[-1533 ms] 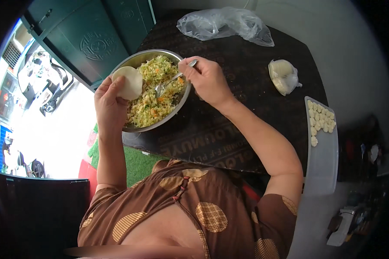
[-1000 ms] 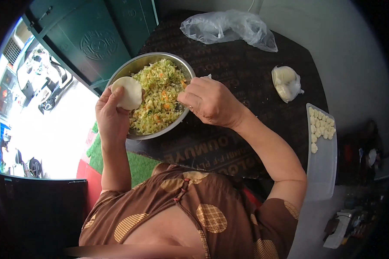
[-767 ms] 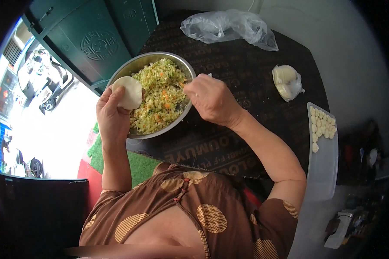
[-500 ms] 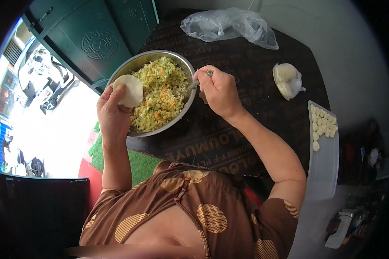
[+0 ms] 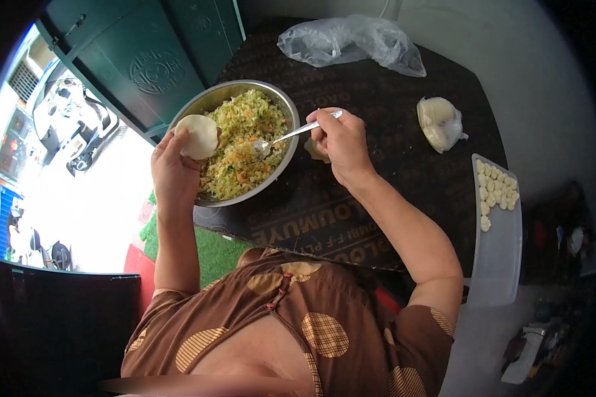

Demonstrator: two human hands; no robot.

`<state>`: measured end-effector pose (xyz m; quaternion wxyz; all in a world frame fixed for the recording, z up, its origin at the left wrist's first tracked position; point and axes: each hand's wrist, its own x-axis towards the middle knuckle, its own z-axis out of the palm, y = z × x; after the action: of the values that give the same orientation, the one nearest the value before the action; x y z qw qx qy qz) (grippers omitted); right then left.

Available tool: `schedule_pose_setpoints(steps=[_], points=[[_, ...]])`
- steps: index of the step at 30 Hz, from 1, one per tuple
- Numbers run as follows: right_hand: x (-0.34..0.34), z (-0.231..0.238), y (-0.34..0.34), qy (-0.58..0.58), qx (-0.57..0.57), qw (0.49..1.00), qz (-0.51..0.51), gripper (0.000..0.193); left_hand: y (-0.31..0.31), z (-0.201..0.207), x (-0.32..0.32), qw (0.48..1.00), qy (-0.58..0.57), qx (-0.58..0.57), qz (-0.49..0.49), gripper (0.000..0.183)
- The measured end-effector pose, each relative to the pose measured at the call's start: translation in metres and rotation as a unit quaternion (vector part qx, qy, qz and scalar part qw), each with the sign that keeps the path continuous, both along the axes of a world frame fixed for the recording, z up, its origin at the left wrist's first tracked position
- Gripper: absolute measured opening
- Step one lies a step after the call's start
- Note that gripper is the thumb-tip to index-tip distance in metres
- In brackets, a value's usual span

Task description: Making dumplings by filling dough wrappers with a vegetable mixture and folding them.

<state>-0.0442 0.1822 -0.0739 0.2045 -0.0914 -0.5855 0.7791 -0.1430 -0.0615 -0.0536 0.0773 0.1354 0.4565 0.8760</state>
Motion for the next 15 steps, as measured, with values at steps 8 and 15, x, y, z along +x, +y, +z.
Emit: schedule_pose_setpoints(steps=[8, 15], points=[[0.009, 0.025, 0.003, 0.054, 0.020, 0.997, -0.046, 0.018, -0.010, -0.005, -0.007, 0.995, -0.034, -0.075, -0.057, 0.025], [0.014, 0.049, -0.012, 0.118, 0.135, 0.981, -0.077, 0.019, 0.010, 0.004, 0.009, 0.985, -0.110, -0.057, -0.120, 0.026]])
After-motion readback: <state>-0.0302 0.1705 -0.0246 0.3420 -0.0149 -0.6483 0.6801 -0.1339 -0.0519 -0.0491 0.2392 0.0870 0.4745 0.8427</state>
